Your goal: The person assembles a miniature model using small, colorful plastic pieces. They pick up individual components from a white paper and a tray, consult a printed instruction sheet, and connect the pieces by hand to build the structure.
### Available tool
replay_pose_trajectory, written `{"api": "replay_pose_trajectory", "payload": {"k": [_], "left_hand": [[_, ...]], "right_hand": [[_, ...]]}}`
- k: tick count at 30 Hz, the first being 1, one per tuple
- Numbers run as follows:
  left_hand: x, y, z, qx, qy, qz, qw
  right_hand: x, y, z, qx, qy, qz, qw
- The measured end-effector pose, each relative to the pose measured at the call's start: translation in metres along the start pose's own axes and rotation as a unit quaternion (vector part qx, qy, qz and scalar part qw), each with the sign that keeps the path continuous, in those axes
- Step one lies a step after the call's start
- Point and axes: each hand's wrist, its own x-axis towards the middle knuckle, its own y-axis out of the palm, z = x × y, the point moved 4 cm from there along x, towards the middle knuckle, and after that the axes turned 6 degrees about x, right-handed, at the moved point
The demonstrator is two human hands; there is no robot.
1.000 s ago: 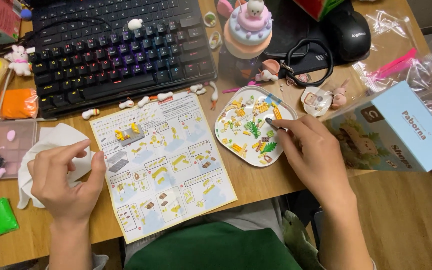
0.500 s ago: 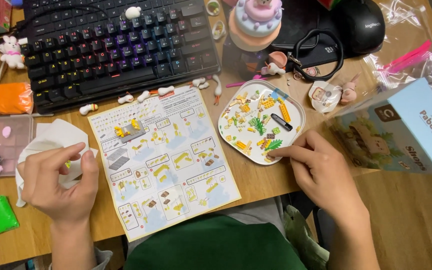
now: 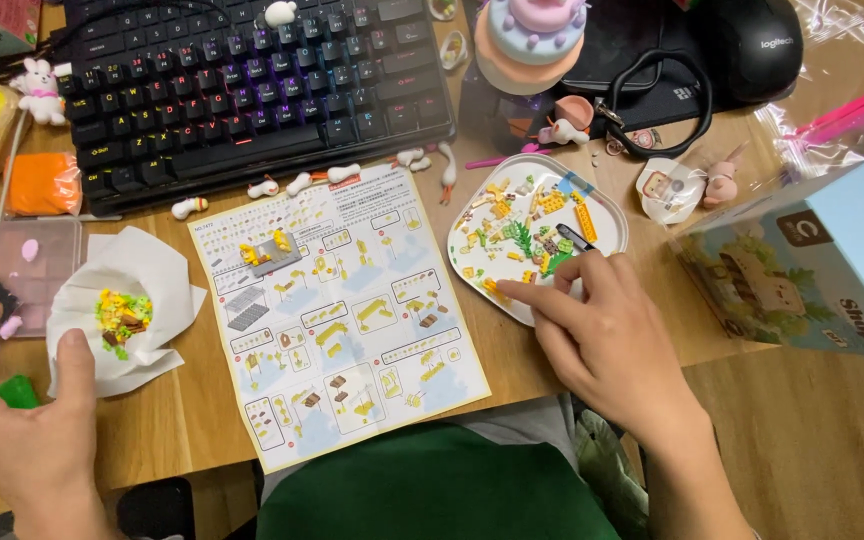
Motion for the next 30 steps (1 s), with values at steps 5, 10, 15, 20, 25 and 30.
{"api": "replay_pose_trajectory", "payload": {"k": [5,10,15,20,25,30], "left_hand": [[-0.009,-0.006,-0.005,0.015,0.011,0.014,1.0],[-0.006,-0.012,-0.018,-0.007,-0.003,0.04,0.999],[-0.004,-0.009,-0.026,-0.027,0.035,0.047,0.998],[-0.001,-0.007,-0.031,-0.035,0.047,0.052,0.997],[-0.002,-0.008,-0.035,-0.037,0.022,0.056,0.997],[-0.002,-0.009,-0.034,-0.057,0.016,0.053,0.997]], "right_hand": [[0.003,0.002,-0.004,-0.033,-0.016,-0.012,0.999],[-0.004,-0.002,-0.011,-0.044,0.02,-0.045,0.998],[-0.007,0.009,-0.004,0.009,-0.036,-0.029,0.999],[0.006,0.004,-0.001,-0.04,-0.063,-0.071,0.995],[0.03,0.005,0.006,-0.064,-0.114,-0.034,0.991],[0.042,0.004,0.008,-0.067,-0.109,0.009,0.992]]}}
